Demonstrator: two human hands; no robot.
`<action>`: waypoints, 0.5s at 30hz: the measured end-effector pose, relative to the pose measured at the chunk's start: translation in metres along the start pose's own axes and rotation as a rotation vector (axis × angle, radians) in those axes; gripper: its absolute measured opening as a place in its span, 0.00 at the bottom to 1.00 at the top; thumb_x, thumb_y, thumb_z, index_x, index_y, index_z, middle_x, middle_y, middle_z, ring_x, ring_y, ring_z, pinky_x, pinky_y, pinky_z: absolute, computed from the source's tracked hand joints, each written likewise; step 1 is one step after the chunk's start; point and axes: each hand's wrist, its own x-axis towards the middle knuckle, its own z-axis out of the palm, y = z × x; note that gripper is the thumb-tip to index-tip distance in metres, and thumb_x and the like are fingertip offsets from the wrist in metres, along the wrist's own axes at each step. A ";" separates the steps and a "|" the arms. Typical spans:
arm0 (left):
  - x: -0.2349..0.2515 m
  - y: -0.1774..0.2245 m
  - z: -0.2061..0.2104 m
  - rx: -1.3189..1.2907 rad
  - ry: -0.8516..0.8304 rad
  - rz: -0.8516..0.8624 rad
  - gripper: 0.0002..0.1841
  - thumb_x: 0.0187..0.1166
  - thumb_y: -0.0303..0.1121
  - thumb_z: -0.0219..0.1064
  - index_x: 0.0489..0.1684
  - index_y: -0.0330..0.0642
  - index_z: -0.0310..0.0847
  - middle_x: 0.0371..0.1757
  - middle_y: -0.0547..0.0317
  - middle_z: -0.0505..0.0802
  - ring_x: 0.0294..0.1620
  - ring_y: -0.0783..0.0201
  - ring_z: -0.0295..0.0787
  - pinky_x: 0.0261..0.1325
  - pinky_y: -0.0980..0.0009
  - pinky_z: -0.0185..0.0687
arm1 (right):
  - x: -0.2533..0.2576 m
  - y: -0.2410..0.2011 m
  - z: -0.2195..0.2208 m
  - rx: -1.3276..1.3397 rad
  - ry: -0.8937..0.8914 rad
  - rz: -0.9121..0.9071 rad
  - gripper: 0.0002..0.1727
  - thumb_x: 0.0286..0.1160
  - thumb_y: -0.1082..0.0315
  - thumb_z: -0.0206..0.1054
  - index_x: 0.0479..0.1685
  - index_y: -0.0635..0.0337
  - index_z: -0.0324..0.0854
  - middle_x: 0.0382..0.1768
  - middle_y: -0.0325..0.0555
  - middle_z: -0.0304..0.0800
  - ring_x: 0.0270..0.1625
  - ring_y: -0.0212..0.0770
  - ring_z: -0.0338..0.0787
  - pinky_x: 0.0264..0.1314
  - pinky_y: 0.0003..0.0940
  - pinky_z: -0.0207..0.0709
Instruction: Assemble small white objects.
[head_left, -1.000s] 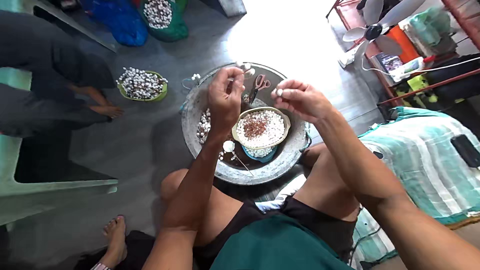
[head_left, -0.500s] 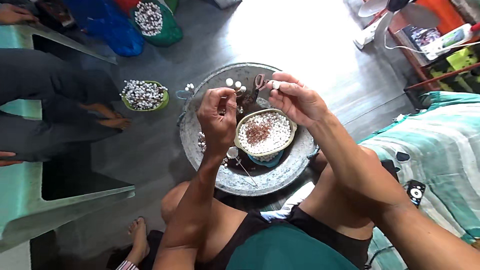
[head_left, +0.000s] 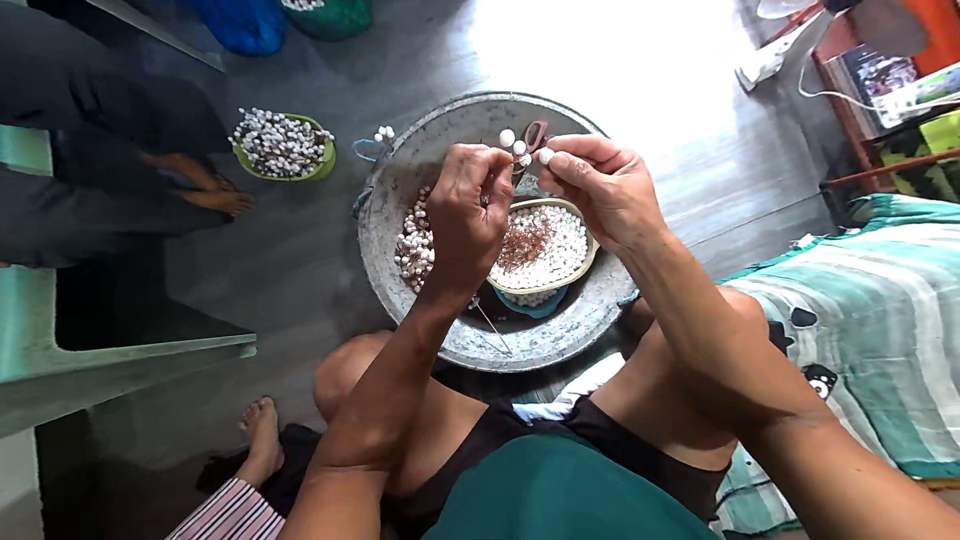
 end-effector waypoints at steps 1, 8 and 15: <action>0.000 0.000 0.000 -0.001 0.001 0.002 0.07 0.84 0.27 0.65 0.51 0.34 0.86 0.52 0.48 0.86 0.44 0.67 0.87 0.46 0.74 0.86 | 0.000 0.002 0.000 0.002 0.008 0.003 0.11 0.78 0.79 0.69 0.56 0.72 0.86 0.46 0.55 0.95 0.44 0.43 0.97 0.57 0.39 0.92; -0.002 0.000 0.004 -0.002 0.006 0.023 0.07 0.82 0.25 0.67 0.50 0.34 0.88 0.53 0.48 0.86 0.47 0.66 0.87 0.49 0.75 0.86 | 0.001 0.005 0.003 0.015 0.053 0.057 0.10 0.82 0.76 0.67 0.55 0.72 0.86 0.46 0.56 0.95 0.42 0.43 0.97 0.55 0.38 0.92; -0.001 -0.002 0.006 0.060 0.014 0.060 0.07 0.82 0.24 0.66 0.50 0.34 0.89 0.53 0.47 0.87 0.51 0.63 0.86 0.52 0.73 0.84 | 0.003 0.007 0.002 0.008 0.058 0.057 0.10 0.81 0.77 0.67 0.54 0.72 0.86 0.44 0.55 0.95 0.42 0.42 0.96 0.55 0.38 0.92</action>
